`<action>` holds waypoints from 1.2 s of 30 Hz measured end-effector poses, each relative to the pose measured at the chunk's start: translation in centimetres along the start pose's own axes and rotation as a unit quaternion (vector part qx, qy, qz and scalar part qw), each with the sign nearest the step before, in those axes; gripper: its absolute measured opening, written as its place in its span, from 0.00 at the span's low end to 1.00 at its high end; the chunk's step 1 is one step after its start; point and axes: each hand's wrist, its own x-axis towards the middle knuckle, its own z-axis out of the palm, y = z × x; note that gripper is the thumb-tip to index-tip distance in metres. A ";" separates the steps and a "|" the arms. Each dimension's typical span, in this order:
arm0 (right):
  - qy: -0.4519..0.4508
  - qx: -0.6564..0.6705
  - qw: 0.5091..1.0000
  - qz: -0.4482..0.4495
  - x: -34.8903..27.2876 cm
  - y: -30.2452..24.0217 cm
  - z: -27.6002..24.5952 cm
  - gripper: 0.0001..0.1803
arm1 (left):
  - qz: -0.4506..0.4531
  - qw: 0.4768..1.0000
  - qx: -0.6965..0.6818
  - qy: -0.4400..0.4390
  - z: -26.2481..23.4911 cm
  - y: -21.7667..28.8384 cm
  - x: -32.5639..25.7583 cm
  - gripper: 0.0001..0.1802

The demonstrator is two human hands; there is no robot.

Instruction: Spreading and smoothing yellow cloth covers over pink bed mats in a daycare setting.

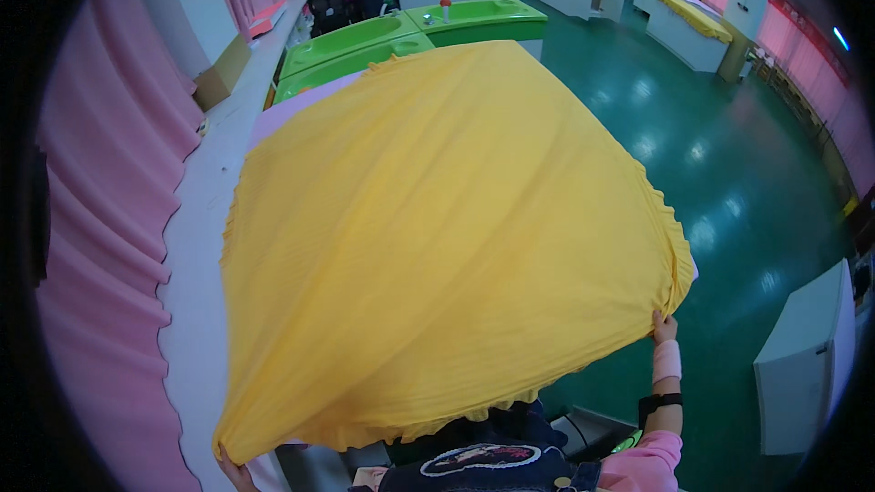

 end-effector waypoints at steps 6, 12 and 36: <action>0.090 -0.001 0.985 -0.144 0.6 -7.6 -3.9 0.07 | 0.011 0.998 0.033 0.043 -0.7 -0.5 -2.1 0.26; 0.183 -0.137 0.958 -0.173 6.3 -2.0 -10.8 0.11 | -0.066 0.989 0.132 0.026 1.0 -9.6 -1.4 0.35; -0.192 -0.290 0.937 0.039 17.3 -6.8 -9.4 0.13 | 0.371 0.781 0.478 -0.155 34.1 -6.3 -21.2 0.42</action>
